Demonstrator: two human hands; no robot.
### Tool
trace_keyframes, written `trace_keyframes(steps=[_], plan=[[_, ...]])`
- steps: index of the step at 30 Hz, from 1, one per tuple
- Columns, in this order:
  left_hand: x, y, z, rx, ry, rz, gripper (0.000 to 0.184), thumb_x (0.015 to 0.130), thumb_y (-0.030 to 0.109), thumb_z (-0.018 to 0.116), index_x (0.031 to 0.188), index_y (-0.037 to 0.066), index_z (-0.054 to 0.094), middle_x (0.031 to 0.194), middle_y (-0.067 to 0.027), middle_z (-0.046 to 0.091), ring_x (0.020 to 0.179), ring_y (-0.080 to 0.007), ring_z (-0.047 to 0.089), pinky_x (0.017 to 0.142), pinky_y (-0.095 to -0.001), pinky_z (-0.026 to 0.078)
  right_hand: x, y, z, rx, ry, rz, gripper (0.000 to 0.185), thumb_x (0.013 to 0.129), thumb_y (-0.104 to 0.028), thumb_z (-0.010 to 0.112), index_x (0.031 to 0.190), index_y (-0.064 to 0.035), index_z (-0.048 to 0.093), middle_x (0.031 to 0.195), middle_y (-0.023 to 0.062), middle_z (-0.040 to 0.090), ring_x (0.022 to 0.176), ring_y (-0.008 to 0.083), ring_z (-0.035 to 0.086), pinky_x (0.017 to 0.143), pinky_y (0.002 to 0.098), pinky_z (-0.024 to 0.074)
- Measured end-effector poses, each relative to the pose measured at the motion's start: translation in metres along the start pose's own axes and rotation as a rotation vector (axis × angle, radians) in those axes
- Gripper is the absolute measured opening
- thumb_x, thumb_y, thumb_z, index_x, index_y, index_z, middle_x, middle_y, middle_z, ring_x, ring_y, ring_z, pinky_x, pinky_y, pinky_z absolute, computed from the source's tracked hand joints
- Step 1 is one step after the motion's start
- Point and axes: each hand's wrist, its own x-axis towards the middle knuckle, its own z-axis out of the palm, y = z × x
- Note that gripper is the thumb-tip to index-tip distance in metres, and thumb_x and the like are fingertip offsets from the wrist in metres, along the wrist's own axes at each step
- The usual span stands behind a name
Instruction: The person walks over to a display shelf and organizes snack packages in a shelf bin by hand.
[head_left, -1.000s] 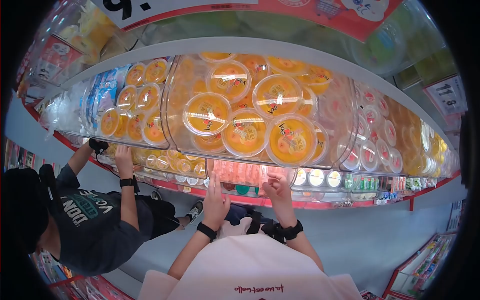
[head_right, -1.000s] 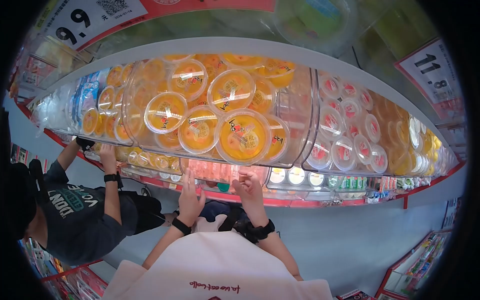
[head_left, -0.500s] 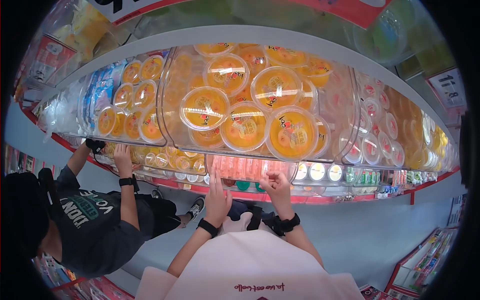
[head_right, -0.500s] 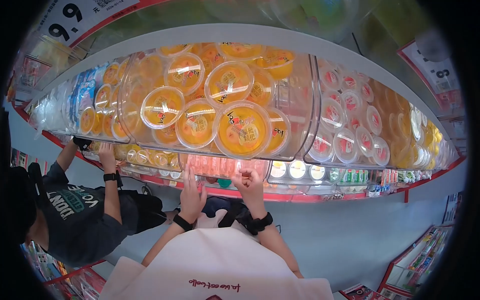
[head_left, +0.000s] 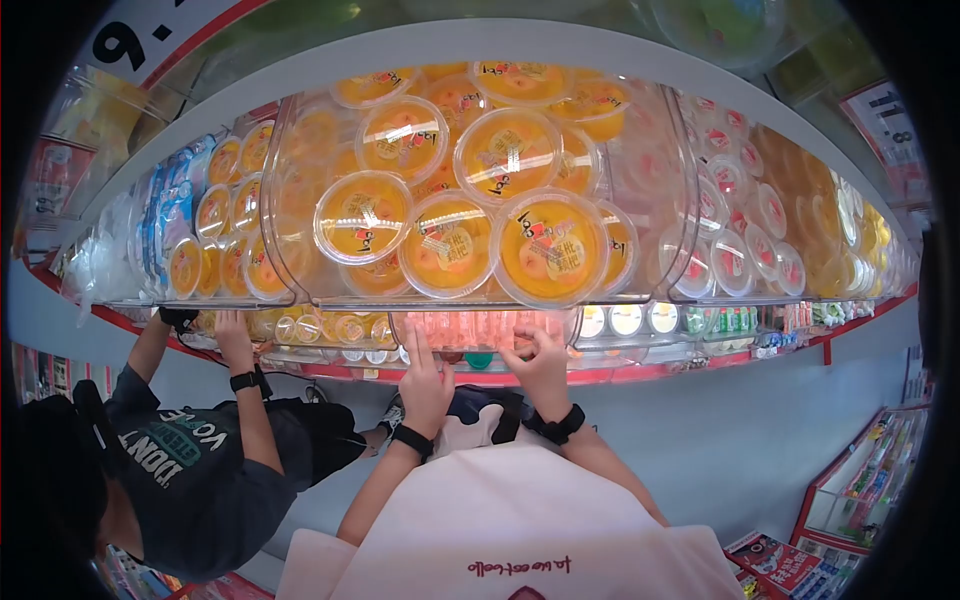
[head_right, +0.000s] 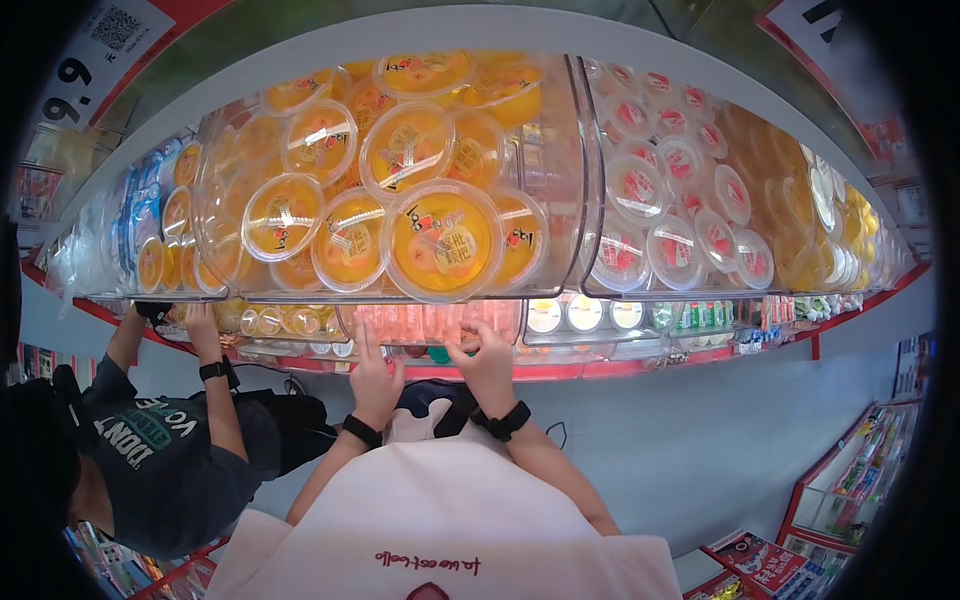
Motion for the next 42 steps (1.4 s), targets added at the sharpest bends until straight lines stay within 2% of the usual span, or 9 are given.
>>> trace_keyframes(steps=[7, 10, 13, 19, 26, 29, 36, 37, 42], plan=[[0.0, -0.007, 0.008, 0.061, -0.025, 0.002, 0.082, 0.073, 0.013, 0.066, 0.143, -0.006, 0.026, 0.152, -0.024, 0.024, 0.082, -0.0345, 0.067, 0.06, -0.036, 0.055, -0.001, -0.022, -0.015, -0.371, -0.048, -0.095, 0.027, 0.08, -0.016, 0.069, 0.105, -0.005, 0.065, 0.104, 0.0116, 0.067, 0.071, 0.0254, 0.067, 0.068, 0.0362, 0.0525], [0.001, -0.01, 0.012, 0.116, -0.002, 0.057, 0.08, 0.076, 0.012, 0.065, 0.142, -0.008, 0.025, 0.148, -0.0289, 0.026, 0.096, -0.0363, 0.064, 0.067, -0.0355, 0.056, 0.003, -0.008, -0.009, -0.407, 0.075, -0.332, 0.024, 0.077, -0.016, 0.073, 0.099, -0.0066, 0.068, 0.095, 0.0076, 0.067, 0.061, 0.0234, 0.062, 0.059, 0.0346, 0.0501], [0.002, -0.013, 0.02, 0.139, 0.053, 0.08, 0.081, 0.076, 0.015, 0.066, 0.142, -0.009, 0.024, 0.145, -0.0306, 0.029, 0.108, -0.0392, 0.059, 0.075, -0.0367, 0.056, 0.006, -0.003, -0.007, -0.484, 0.192, -0.438, 0.017, 0.078, -0.018, 0.073, 0.091, -0.0067, 0.069, 0.086, 0.0092, 0.065, 0.066, 0.0258, 0.063, 0.058, 0.0361, 0.0496], [0.0, -0.019, 0.026, 0.22, 0.053, 0.099, 0.081, 0.076, 0.016, 0.067, 0.14, -0.009, 0.025, 0.143, -0.0304, 0.033, 0.111, -0.0402, 0.057, 0.079, -0.0374, 0.055, 0.012, 0.003, -0.007, -0.465, 0.224, -0.419, 0.011, 0.082, -0.016, 0.07, 0.085, -0.0065, 0.069, 0.077, 0.0108, 0.061, 0.069, 0.0299, 0.062, 0.057, 0.0387, 0.0496], [-0.002, -0.012, 0.021, 0.206, 0.054, 0.071, 0.079, 0.076, 0.014, 0.065, 0.141, -0.009, 0.025, 0.143, -0.0292, 0.032, 0.11, -0.0384, 0.058, 0.077, -0.0366, 0.056, 0.01, 0.001, -0.006, -0.568, 0.239, -0.425, 0.012, 0.082, -0.013, 0.065, 0.093, -0.0068, 0.065, 0.094, 0.0092, 0.06, 0.067, 0.0254, 0.062, 0.054, 0.0359, 0.0498], [0.002, -0.011, 0.021, 0.199, 0.066, 0.082, 0.088, 0.075, 0.015, 0.068, 0.144, -0.007, 0.018, 0.149, -0.0282, 0.024, 0.114, -0.0411, 0.056, 0.077, -0.0376, 0.055, 0.011, -0.008, -0.01, -0.641, 0.202, -0.584, 0.02, 0.079, -0.01, 0.064, 0.098, -0.0052, 0.065, 0.097, 0.0085, 0.061, 0.071, 0.0237, 0.061, 0.059, 0.0351, 0.0503], [0.0, -0.007, 0.016, 0.198, 0.066, 0.079, 0.082, 0.073, 0.01, 0.064, 0.143, -0.009, 0.024, 0.149, -0.0272, 0.027, 0.092, -0.0353, 0.062, 0.073, -0.038, 0.055, 0.007, -0.016, -0.004, -0.582, 0.253, -0.532, 0.029, 0.074, -0.012, 0.065, 0.102, -0.0034, 0.065, 0.104, 0.0094, 0.065, 0.071, 0.0255, 0.061, 0.063, 0.036, 0.0507], [-0.001, -0.007, 0.014, 0.1, -0.083, -0.029, 0.087, 0.073, 0.011, 0.066, 0.144, -0.008, 0.019, 0.15, -0.0286, 0.021, 0.116, -0.043, 0.053, 0.084, -0.0416, 0.053, 0.006, -0.016, -0.004, -0.575, 0.23, -0.51, 0.027, 0.075, -0.012, 0.065, 0.101, -0.0034, 0.066, 0.107, 0.0098, 0.065, 0.071, 0.026, 0.061, 0.063, 0.0364, 0.0509], [-0.008, -0.01, 0.014, 0.059, 0.006, 0.023, 0.083, 0.073, 0.01, 0.063, 0.144, -0.007, 0.023, 0.15, -0.0283, 0.022, 0.109, -0.0419, 0.057, 0.078, -0.0393, 0.054, -0.001, -0.007, -0.003, -0.559, 0.168, -0.472, 0.03, 0.075, -0.015, 0.067, 0.101, -0.0017, 0.067, 0.113, 0.0144, 0.064, 0.086, 0.0317, 0.063, 0.075, 0.0397, 0.0519]])
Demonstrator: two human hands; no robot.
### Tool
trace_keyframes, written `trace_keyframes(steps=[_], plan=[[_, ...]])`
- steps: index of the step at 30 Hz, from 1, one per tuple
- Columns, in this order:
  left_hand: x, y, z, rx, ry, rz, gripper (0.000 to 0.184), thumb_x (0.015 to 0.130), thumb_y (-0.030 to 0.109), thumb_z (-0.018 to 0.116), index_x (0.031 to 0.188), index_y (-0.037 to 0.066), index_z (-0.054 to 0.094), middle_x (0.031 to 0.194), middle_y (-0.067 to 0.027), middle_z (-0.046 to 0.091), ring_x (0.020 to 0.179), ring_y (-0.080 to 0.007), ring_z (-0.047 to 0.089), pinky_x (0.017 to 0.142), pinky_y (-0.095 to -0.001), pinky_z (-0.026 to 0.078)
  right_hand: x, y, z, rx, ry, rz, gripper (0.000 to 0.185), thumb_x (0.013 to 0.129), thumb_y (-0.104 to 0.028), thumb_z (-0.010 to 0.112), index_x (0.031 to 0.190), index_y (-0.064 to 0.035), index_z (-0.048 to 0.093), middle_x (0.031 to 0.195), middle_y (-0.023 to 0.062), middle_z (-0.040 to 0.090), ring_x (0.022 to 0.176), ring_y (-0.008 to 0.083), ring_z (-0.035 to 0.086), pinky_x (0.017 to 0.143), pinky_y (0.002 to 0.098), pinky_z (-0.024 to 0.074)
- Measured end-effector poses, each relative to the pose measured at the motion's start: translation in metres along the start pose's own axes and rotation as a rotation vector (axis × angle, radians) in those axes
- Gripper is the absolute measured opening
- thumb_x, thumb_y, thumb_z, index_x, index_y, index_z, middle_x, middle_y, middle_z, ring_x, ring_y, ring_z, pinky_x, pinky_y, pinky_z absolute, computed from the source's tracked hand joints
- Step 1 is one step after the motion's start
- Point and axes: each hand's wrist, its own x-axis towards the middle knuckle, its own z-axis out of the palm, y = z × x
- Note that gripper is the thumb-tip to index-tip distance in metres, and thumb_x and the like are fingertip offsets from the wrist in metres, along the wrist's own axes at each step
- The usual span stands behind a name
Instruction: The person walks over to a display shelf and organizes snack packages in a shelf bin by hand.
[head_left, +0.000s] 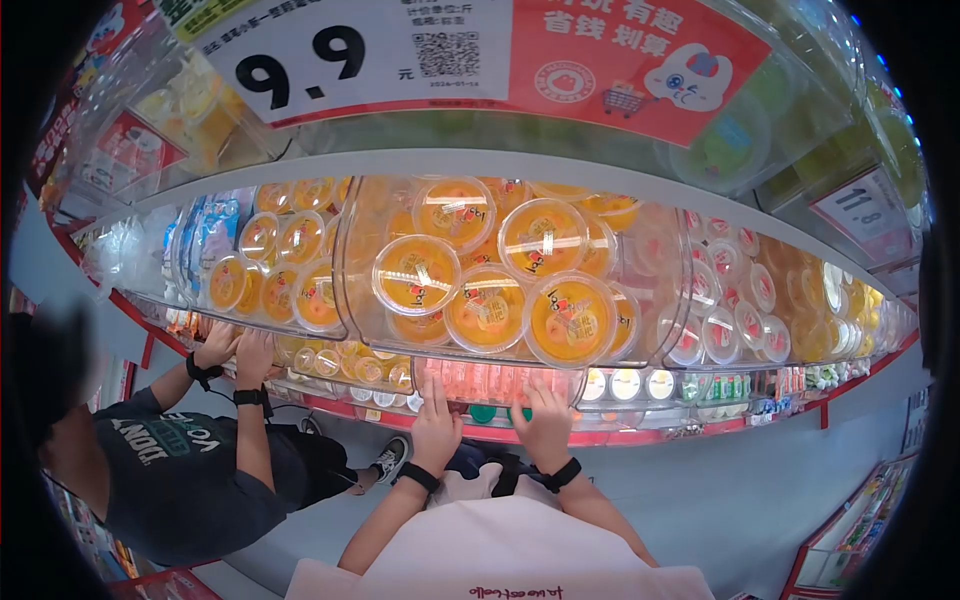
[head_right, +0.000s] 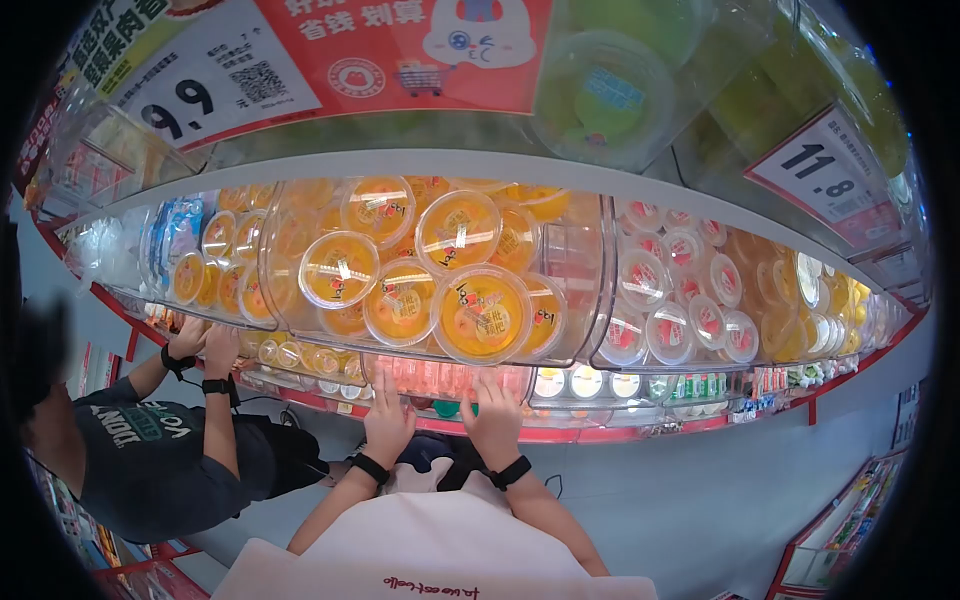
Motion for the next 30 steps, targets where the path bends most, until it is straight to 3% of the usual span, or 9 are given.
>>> trace_keyframes(steps=[2, 4, 6, 14, 16, 18, 21, 25, 30], plan=[[0.0, 0.001, 0.0, 0.004, 0.043, 0.018, 0.083, 0.073, 0.01, 0.063, 0.144, -0.007, 0.023, 0.15, -0.0281, 0.022, 0.106, -0.0413, 0.059, 0.077, -0.0388, 0.055, -0.002, -0.001, -0.001, 0.016, 0.013, -0.017, 0.03, 0.076, -0.015, 0.067, 0.102, -0.0008, 0.067, 0.117, 0.0177, 0.061, 0.089, 0.0333, 0.063, 0.078, 0.0401, 0.0515], [-0.001, 0.004, -0.001, -0.019, 0.069, 0.003, 0.076, 0.074, 0.01, 0.061, 0.142, -0.006, 0.028, 0.15, -0.0241, 0.028, 0.088, -0.0348, 0.063, 0.07, -0.0389, 0.055, -0.002, -0.001, -0.001, 0.038, 0.038, -0.041, 0.03, 0.077, -0.014, 0.067, 0.103, 0.0001, 0.066, 0.121, 0.0209, 0.059, 0.093, 0.035, 0.062, 0.081, 0.0405, 0.051], [-0.001, 0.004, -0.002, -0.024, 0.08, -0.004, 0.077, 0.074, 0.01, 0.062, 0.142, -0.006, 0.029, 0.149, -0.0243, 0.029, 0.087, -0.0348, 0.063, 0.07, -0.0392, 0.055, -0.005, -0.003, -0.002, 0.102, -0.011, 0.058, 0.03, 0.077, -0.012, 0.067, 0.104, 0.0022, 0.065, 0.129, 0.0256, 0.051, 0.098, 0.038, 0.061, 0.085, 0.0413, 0.0498], [-0.004, 0.001, -0.005, 0.001, 0.068, -0.004, 0.076, 0.073, 0.012, 0.062, 0.142, -0.003, 0.032, 0.146, -0.024, 0.034, 0.08, -0.0319, 0.064, 0.067, -0.0385, 0.054, -0.008, 0.002, -0.004, 0.161, -0.019, 0.031, 0.028, 0.078, -0.008, 0.067, 0.104, 0.001, 0.064, 0.126, 0.0229, 0.052, 0.103, 0.0371, 0.058, 0.086, 0.0419, 0.0489], [-0.008, 0.001, -0.007, -0.042, 0.05, -0.022, 0.077, 0.074, 0.013, 0.062, 0.142, -0.003, 0.031, 0.146, -0.0244, 0.034, 0.082, -0.0326, 0.064, 0.068, -0.0391, 0.054, -0.014, 0.006, -0.007, 0.216, -0.082, 0.076, 0.026, 0.079, -0.008, 0.067, 0.104, 0.0002, 0.065, 0.124, 0.0217, 0.054, 0.103, 0.0368, 0.058, 0.086, 0.0417, 0.0488], [-0.007, 0.004, -0.008, -0.077, 0.052, -0.03, 0.077, 0.074, 0.014, 0.063, 0.142, -0.003, 0.03, 0.146, -0.0248, 0.034, 0.083, -0.0333, 0.064, 0.068, -0.0396, 0.054, -0.015, 0.012, -0.002, 0.165, -0.026, -0.029, 0.023, 0.081, -0.007, 0.067, 0.103, -0.0011, 0.065, 0.118, 0.02, 0.057, 0.101, 0.0369, 0.059, 0.086, 0.0416, 0.0486], [-0.013, 0.005, -0.008, -0.179, 0.125, 0.003, 0.082, 0.076, 0.02, 0.065, 0.143, -0.004, 0.024, 0.148, -0.0284, 0.029, 0.097, -0.0385, 0.062, 0.075, -0.0403, 0.053, -0.014, 0.012, 0.001, 0.176, -0.014, -0.042, 0.021, 0.081, -0.007, 0.066, 0.101, -0.0016, 0.065, 0.112, 0.0197, 0.059, 0.099, 0.0372, 0.059, 0.086, 0.0422, 0.0483], [-0.016, 0.007, -0.008, -0.13, 0.033, -0.018, 0.079, 0.075, 0.02, 0.067, 0.139, -0.007, 0.03, 0.148, -0.032, 0.025, 0.102, -0.0396, 0.06, 0.078, -0.0403, 0.053, -0.012, 0.011, 0.0, 0.19, 0.005, -0.038, 0.019, 0.08, -0.007, 0.066, 0.099, -0.0025, 0.065, 0.11, 0.0205, 0.061, 0.099, 0.0376, 0.059, 0.087, 0.0427, 0.0478], [-0.018, 0.011, -0.01, -0.075, 0.096, 0.025, 0.079, 0.075, 0.019, 0.067, 0.138, -0.009, 0.029, 0.146, -0.0342, 0.025, 0.106, -0.0408, 0.057, 0.08, -0.041, 0.053, -0.012, 0.01, -0.002, 0.194, -0.021, -0.014, 0.021, 0.079, -0.007, 0.066, 0.1, -0.0024, 0.064, 0.11, 0.0209, 0.06, 0.1, 0.038, 0.059, 0.089, 0.0436, 0.0474]])
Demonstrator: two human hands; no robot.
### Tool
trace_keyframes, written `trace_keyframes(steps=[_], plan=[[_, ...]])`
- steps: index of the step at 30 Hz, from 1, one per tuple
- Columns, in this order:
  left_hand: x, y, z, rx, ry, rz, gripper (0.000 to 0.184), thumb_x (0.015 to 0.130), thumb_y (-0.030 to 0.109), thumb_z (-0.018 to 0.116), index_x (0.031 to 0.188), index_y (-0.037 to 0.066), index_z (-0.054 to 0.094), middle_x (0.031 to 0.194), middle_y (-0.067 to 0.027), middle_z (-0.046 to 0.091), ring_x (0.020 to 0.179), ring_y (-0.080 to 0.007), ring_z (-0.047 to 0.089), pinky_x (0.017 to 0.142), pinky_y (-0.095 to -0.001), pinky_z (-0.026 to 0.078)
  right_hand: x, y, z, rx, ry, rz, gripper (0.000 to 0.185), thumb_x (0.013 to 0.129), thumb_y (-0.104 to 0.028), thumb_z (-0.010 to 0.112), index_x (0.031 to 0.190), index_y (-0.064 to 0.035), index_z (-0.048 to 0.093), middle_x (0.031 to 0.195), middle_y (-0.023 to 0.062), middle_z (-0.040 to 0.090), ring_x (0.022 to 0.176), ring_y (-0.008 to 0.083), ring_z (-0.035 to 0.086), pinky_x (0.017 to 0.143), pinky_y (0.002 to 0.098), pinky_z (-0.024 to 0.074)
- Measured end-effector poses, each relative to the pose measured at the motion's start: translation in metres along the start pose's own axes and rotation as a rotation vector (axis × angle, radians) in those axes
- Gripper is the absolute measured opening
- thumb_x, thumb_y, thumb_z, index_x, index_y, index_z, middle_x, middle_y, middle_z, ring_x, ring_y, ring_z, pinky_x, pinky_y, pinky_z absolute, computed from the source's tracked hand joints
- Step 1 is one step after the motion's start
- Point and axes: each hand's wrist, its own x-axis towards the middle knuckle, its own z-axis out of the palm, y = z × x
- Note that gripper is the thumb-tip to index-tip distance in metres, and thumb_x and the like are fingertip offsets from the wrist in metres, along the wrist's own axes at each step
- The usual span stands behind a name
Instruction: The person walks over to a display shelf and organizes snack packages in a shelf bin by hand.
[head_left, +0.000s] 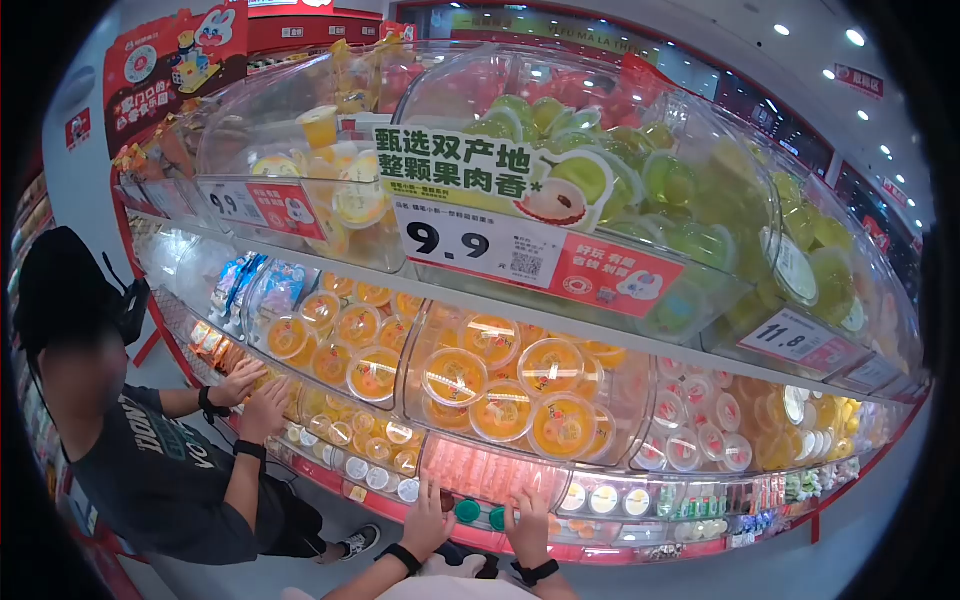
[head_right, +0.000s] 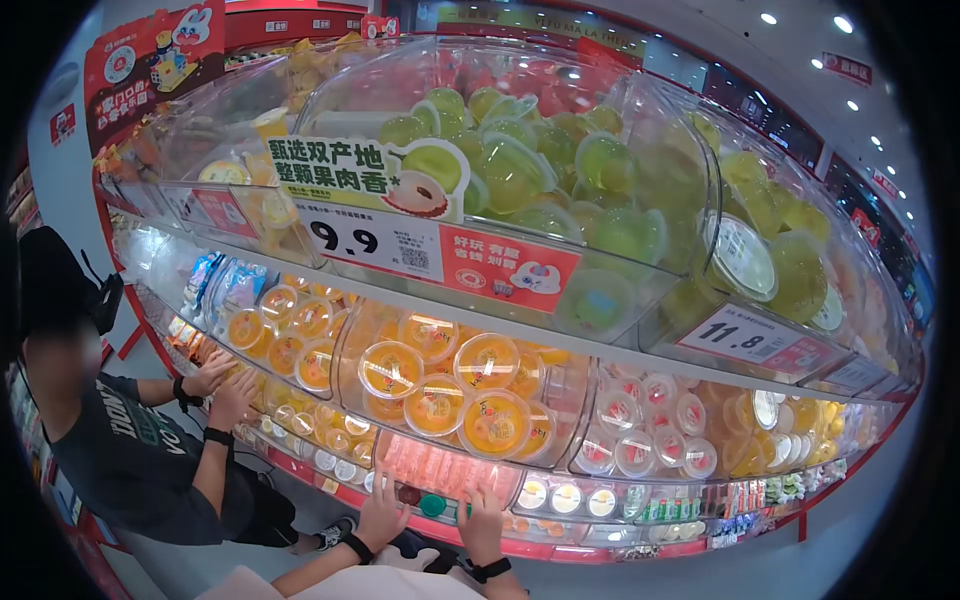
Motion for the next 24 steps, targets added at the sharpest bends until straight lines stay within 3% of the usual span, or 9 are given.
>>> trace_keyframes(steps=[6, 8, 14, 18, 24], plan=[[-0.006, 0.004, -0.003, 0.011, -0.042, -0.05, 0.077, 0.076, 0.018, 0.065, 0.138, -0.011, 0.029, 0.145, -0.0351, 0.024, 0.111, -0.0404, 0.055, 0.082, -0.041, 0.052, -0.002, -0.001, -0.001, -0.021, 0.016, -0.035, 0.023, 0.081, -0.01, 0.065, 0.102, -0.0017, 0.063, 0.111, 0.0205, 0.059, 0.101, 0.0372, 0.058, 0.086, 0.0429, 0.0483], [-0.009, 0.003, -0.003, 0.018, -0.029, -0.048, 0.076, 0.076, 0.018, 0.065, 0.138, -0.011, 0.03, 0.146, -0.0345, 0.024, 0.112, -0.04, 0.055, 0.083, -0.0408, 0.052, -0.007, 0.0, 0.0, -0.058, 0.03, -0.048, 0.025, 0.08, -0.008, 0.065, 0.105, -0.004, 0.064, 0.117, 0.0199, 0.056, 0.095, 0.0338, 0.059, 0.083, 0.0409, 0.0489], [-0.015, 0.0, -0.003, 0.025, -0.056, 0.062, 0.077, 0.076, 0.016, 0.064, 0.141, -0.006, 0.029, 0.149, -0.0233, 0.029, 0.105, -0.0358, 0.057, 0.08, -0.0396, 0.052, -0.032, 0.037, 0.02, 0.027, -0.015, -0.145, 0.031, 0.076, -0.001, 0.068, 0.105, -0.0107, 0.067, 0.125, 0.0178, 0.05, 0.086, 0.0282, 0.058, 0.076, 0.0358, 0.0498], [-0.016, 0.005, -0.005, 0.07, -0.095, 0.022, 0.079, 0.073, 0.015, 0.065, 0.142, -0.004, 0.03, 0.147, -0.0207, 0.032, 0.1, -0.0344, 0.057, 0.081, -0.04, 0.051, -0.028, 0.022, 0.017, 0.068, 0.051, -0.074, 0.028, 0.076, -0.002, 0.068, 0.102, -0.0096, 0.067, 0.123, 0.0177, 0.051, 0.089, 0.0295, 0.057, 0.077, 0.0369, 0.0494], [-0.019, 0.002, 0.002, 0.118, -0.051, 0.024, 0.078, 0.072, 0.015, 0.064, 0.141, -0.004, 0.032, 0.145, -0.0213, 0.035, 0.101, -0.0349, 0.057, 0.08, -0.0414, 0.051, -0.034, 0.023, 0.024, -0.008, 0.095, -0.133, 0.032, 0.075, -0.003, 0.066, 0.107, -0.0076, 0.062, 0.117, 0.0155, 0.052, 0.096, 0.0307, 0.055, 0.081, 0.0392, 0.0478]])
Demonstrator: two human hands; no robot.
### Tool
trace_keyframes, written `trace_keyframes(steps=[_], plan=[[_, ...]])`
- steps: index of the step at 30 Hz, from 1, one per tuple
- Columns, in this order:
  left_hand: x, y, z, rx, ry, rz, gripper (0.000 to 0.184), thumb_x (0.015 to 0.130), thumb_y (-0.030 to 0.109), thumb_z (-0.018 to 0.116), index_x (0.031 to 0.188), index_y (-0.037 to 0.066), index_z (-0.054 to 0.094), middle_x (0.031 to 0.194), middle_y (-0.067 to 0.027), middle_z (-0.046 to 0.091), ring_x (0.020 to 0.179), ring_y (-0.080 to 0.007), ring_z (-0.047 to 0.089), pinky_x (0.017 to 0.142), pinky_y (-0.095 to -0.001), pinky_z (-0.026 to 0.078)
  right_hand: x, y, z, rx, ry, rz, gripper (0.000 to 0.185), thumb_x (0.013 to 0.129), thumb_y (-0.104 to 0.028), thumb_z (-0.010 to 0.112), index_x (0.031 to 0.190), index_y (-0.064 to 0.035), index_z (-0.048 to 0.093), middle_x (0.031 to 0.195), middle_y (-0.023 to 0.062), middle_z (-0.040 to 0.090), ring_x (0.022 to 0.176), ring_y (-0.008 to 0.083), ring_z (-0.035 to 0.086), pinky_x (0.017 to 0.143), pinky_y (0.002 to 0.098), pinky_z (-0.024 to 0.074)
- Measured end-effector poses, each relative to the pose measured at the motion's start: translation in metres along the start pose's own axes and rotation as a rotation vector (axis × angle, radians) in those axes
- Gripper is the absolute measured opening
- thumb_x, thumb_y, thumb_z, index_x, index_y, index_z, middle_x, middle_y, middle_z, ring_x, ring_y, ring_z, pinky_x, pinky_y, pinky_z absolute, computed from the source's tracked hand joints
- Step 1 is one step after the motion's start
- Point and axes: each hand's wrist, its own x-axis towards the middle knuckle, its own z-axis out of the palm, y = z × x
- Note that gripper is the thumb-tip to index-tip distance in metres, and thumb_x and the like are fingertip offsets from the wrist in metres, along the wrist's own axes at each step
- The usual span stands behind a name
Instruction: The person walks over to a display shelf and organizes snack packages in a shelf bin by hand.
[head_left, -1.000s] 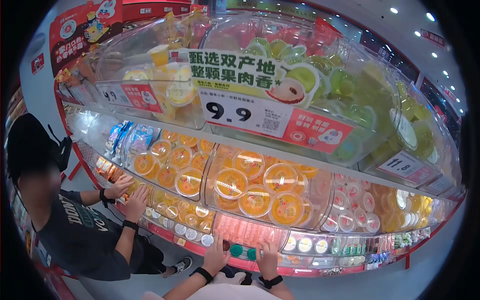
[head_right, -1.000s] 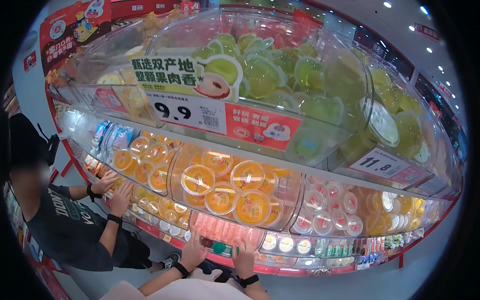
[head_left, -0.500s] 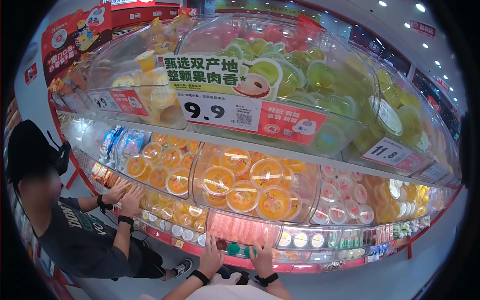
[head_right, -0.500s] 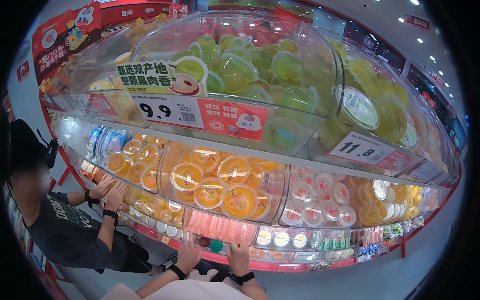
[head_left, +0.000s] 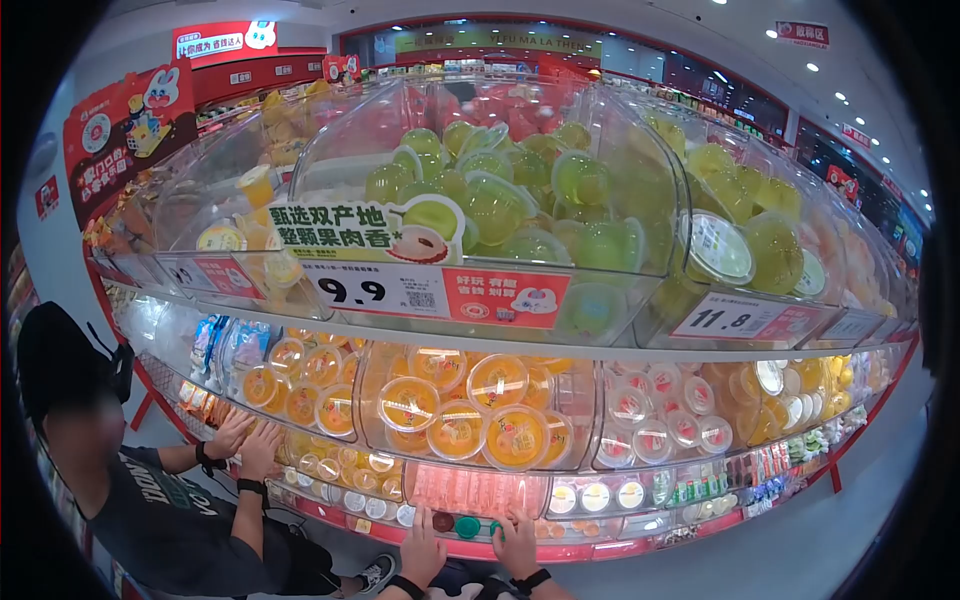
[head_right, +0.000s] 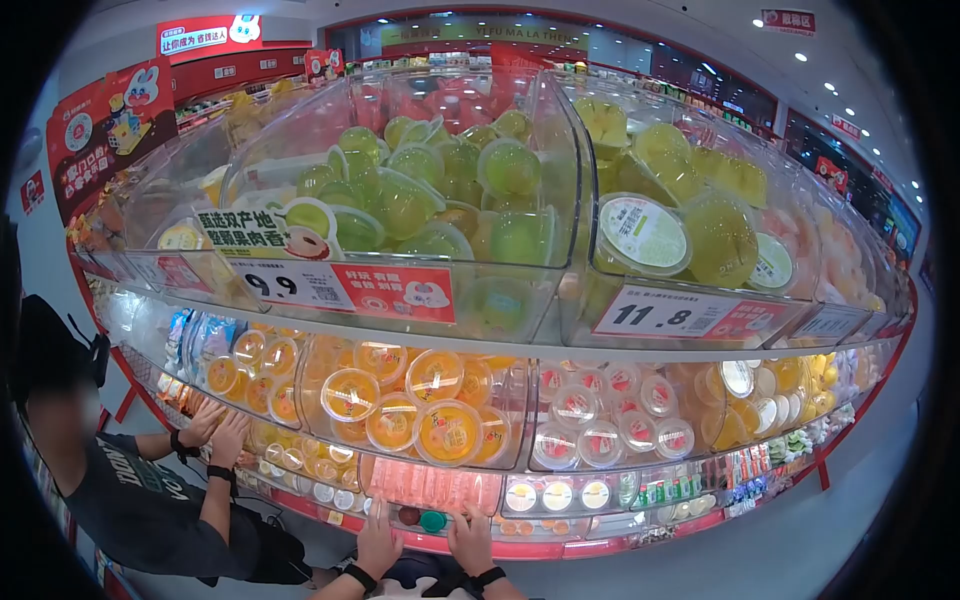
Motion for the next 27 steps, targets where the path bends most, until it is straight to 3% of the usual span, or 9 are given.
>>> trace_keyframes(steps=[2, 6, 9, 12, 15, 21, 23, 25, 27], plan=[[0.002, 0.0, -0.004, -0.007, -0.082, -0.031, 0.077, 0.074, 0.018, 0.066, 0.139, -0.006, 0.033, 0.143, -0.0239, 0.035, 0.107, -0.0379, 0.055, 0.086, -0.0422, 0.049, 0.001, -0.004, 0.001, -0.009, 0.021, 0.001, 0.032, 0.075, -0.003, 0.066, 0.106, -0.0077, 0.062, 0.116, 0.015, 0.052, 0.097, 0.0308, 0.054, 0.082, 0.0398, 0.0474], [0.002, 0.0, -0.001, 0.012, -0.041, 0.004, 0.076, 0.073, 0.017, 0.063, 0.14, -0.005, 0.033, 0.144, -0.0226, 0.035, 0.099, -0.0349, 0.058, 0.079, -0.0411, 0.051, 0.002, 0.006, 0.007, -0.045, 0.043, -0.021, 0.036, 0.072, -0.004, 0.066, 0.107, -0.0083, 0.062, 0.113, 0.013, 0.053, 0.1, 0.031, 0.053, 0.086, 0.0411, 0.0456], [0.003, 0.003, -0.007, 0.029, -0.084, 0.001, 0.074, 0.076, 0.017, 0.064, 0.138, -0.008, 0.033, 0.144, -0.0271, 0.033, 0.104, -0.0401, 0.056, 0.082, -0.0424, 0.051, -0.005, 0.004, 0.006, -0.005, 0.035, -0.029, 0.039, 0.072, 0.0, 0.063, 0.111, -0.0086, 0.062, 0.11, 0.0097, 0.057, 0.097, 0.0306, 0.054, 0.085, 0.0414, 0.0455], [0.003, 0.001, -0.006, 0.063, -0.031, 0.052, 0.077, 0.076, 0.015, 0.065, 0.14, -0.008, 0.03, 0.146, -0.0264, 0.03, 0.109, -0.0405, 0.055, 0.083, -0.0419, 0.051, -0.005, 0.006, -0.004, -0.041, -0.034, -0.081, 0.046, 0.075, -0.004, 0.064, 0.121, -0.0074, 0.059, 0.12, 0.0076, 0.057, 0.103, 0.0252, 0.054, 0.09, 0.0383, 0.0453], [0.002, 0.005, -0.016, 0.068, -0.214, -0.047, 0.079, 0.078, 0.014, 0.064, 0.143, -0.006, 0.026, 0.151, -0.0262, 0.023, 0.107, -0.0384, 0.058, 0.081, -0.0422, 0.052, -0.011, 0.001, -0.008, -0.003, -0.042, -0.067, 0.054, 0.074, 0.001, 0.06, 0.128, -0.0038, 0.053, 0.122, 0.0119, 0.054, 0.103, 0.0312, 0.053, 0.088, 0.0405, 0.0463], [-0.036, 0.018, -0.014, -0.122, -0.116, 0.058, 0.084, 0.079, 0.019, 0.064, 0.147, -0.002, 0.019, 0.151, -0.0323, 0.016, 0.103, -0.0425, 0.059, 0.074, -0.044, 0.054, -0.026, -0.009, -0.012, 0.052, -0.12, 0.017, 0.062, 0.075, 0.002, 0.057, 0.136, -0.003, 0.045, 0.14, 0.0162, 0.045, 0.094, 0.0315, 0.057, 0.082, 0.0417, 0.0484], [-0.058, 0.014, -0.01, -0.145, -0.193, 0.038, 0.084, 0.079, 0.024, 0.065, 0.147, 0.001, 0.021, 0.151, -0.0285, 0.019, 0.103, -0.0419, 0.06, 0.075, -0.0441, 0.054, -0.043, -0.007, -0.013, 0.034, -0.15, 0.038, 0.064, 0.075, 0.002, 0.058, 0.138, -0.0037, 0.044, 0.144, 0.017, 0.041, 0.097, 0.0313, 0.059, 0.083, 0.0409, 0.0492], [-0.078, 0.006, -0.013, -0.076, -0.585, -0.002, 0.084, 0.079, 0.029, 0.066, 0.147, 0.007, 0.023, 0.152, -0.0226, 0.023, 0.104, -0.0402, 0.061, 0.077, -0.0447, 0.054, -0.075, 0.003, -0.008, 0.019, -0.191, 0.059, 0.066, 0.075, 0.001, 0.058, 0.139, -0.0045, 0.043, 0.148, 0.0178, 0.037, 0.1, 0.031, 0.06, 0.083, 0.04, 0.0501], [-0.111, -0.015, 0.009, 0.011, -0.737, -0.01, 0.084, 0.079, 0.036, 0.067, 0.148, 0.013, 0.025, 0.153, -0.0166, 0.026, 0.107, -0.0377, 0.061, 0.081, -0.0464, 0.053, -0.127, 0.039, -0.001, -0.002, -0.478, 0.153, 0.07, 0.076, 0.001, 0.057, 0.143, -0.0081, 0.038, 0.148, 0.0177, 0.036, 0.129, 0.0323, 0.046, 0.098, 0.033, 0.0475]])
